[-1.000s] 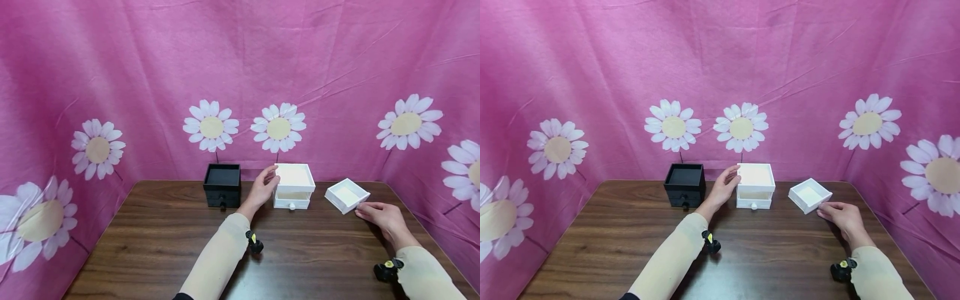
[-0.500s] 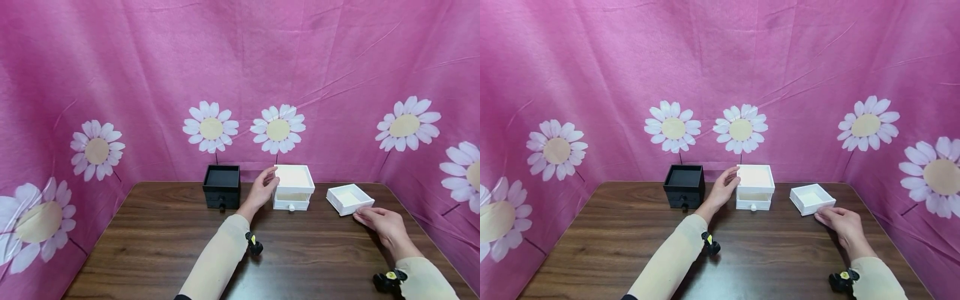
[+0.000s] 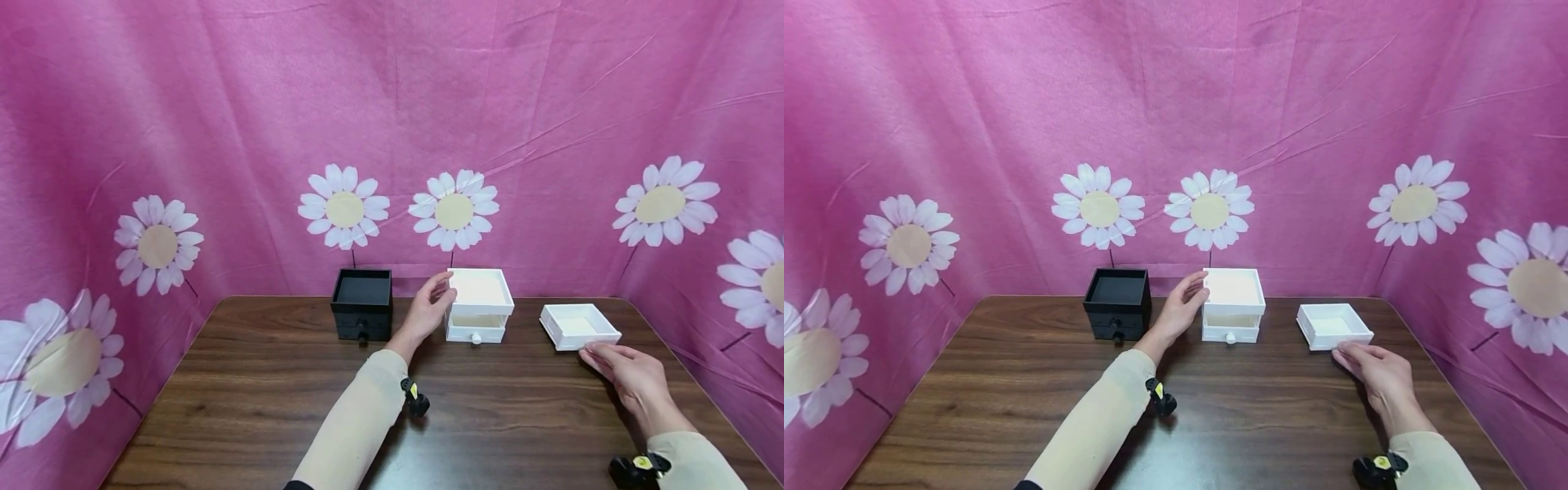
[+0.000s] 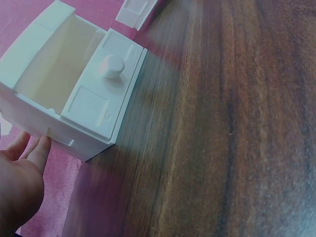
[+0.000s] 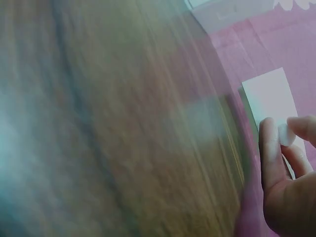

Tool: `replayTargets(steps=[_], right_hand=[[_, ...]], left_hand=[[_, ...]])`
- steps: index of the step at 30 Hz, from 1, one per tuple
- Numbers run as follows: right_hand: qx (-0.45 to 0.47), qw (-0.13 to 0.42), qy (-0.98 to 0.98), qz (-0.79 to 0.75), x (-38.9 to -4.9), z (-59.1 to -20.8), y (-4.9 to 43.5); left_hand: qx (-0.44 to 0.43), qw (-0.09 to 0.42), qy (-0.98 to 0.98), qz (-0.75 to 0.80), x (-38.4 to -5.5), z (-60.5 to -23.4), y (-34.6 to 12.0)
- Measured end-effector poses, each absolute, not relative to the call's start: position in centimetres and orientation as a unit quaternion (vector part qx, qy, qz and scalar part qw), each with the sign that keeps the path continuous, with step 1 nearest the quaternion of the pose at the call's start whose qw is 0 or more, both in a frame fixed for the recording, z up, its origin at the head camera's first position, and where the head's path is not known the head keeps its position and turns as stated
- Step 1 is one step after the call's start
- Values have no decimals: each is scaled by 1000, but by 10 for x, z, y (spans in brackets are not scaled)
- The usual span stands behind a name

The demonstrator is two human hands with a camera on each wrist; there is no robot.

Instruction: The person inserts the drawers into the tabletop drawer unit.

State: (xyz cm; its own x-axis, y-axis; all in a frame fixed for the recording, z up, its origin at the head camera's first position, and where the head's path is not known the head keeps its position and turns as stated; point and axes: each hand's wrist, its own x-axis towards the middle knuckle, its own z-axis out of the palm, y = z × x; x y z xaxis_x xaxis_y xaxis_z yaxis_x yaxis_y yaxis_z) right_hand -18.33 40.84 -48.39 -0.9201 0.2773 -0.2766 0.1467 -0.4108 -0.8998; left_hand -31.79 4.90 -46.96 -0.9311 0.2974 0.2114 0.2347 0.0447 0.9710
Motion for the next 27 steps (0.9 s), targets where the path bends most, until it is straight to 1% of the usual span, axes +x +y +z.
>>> replayTargets(steps=[15, 27], right_hand=[[-162, 40, -494, 853, -167, -486, 390], [-138, 39, -479, 866, -163, -485, 373]], left_hand=[[188, 23, 720, 667, -319, -471, 49], [188, 20, 718, 670, -320, -471, 48]])
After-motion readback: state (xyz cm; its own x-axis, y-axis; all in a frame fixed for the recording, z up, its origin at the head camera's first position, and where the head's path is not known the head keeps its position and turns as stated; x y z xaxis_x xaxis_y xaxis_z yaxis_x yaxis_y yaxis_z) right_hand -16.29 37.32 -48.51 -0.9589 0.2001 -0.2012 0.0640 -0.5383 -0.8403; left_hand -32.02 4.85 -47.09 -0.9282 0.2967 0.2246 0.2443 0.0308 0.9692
